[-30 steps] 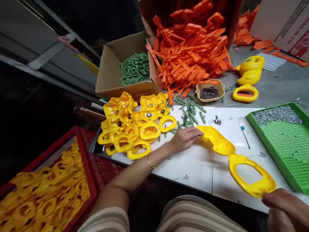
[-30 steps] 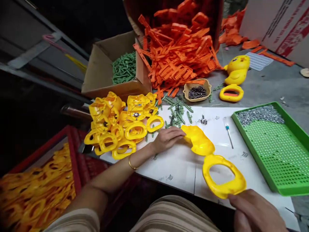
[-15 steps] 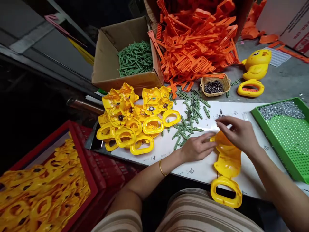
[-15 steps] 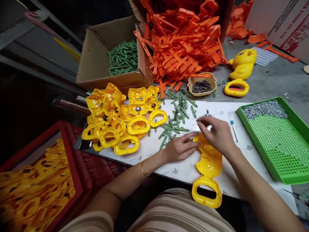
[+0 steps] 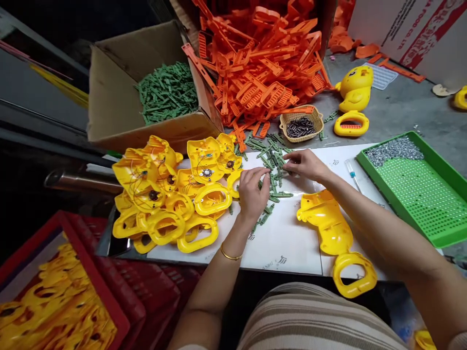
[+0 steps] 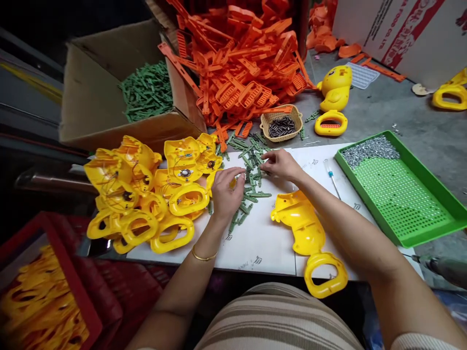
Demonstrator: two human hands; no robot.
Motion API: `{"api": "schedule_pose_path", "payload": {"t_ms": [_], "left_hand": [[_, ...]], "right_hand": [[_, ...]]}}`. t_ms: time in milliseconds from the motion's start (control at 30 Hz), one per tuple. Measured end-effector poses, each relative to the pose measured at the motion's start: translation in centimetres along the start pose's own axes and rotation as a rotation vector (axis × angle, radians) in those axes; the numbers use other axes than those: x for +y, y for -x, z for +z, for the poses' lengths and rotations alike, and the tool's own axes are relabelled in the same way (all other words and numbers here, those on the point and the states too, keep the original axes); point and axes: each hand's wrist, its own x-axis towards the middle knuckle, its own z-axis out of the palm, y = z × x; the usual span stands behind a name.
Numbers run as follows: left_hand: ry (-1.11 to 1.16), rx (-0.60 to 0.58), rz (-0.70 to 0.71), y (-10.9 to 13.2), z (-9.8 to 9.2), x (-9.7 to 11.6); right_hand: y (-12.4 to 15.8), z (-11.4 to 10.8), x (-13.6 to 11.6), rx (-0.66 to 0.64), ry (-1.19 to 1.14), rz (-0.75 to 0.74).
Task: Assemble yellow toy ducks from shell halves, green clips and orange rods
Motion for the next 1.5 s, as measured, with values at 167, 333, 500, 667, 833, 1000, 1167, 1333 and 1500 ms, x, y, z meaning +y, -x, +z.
{"api": "schedule_pose_path", "payload": {"t_ms": [167,333,500,667,833,1000,1167,1333,1500], "left_hand": [[0.607,-0.257,-0.398,-0.1,1.7,3.0],[0.541,-0.32,-0.273,0.8,2.8,4.9],[0.114,-0.482,0.158,3.2,3.4,5.0],[0.009,-0.543,0.219,4.5,4.9,4.9],[-0.042,-0.641,0.217,3.8,4.9,5.4],[-0.067,-0.738,0.232,2.6,4.6,5.9],[-0.085,-0.832,0.24,1.9,4.7,6.5],[-0.031,-0.871,0.258,0.9,4.0,6.5],[-0.153,-0.555,0.1,-3.7,4.1,4.6]], "right_hand": [[3.3,-1.9,0.7,-0.099,-0.465,0.004],[6.8,-3.4,1.7,0.118,-0.809,-0.012],[10.9,-4.7,2.5,0.255,-0.559,-0.074],[12.6,-3.2,4.0,0.312,-0.107,-0.186],[12.9,-1.9,5.7,0.371,0.097,-0.202],[13.3,-1.5,5.8,0.364,0.266,-0.163],[13.4,-1.0,5.1,0.298,0.439,-0.156],[13.9,-1.0,5.7,0.307,0.341,-0.13],[14.5,-0.5,6.2,0.306,0.339,-0.075]]}}
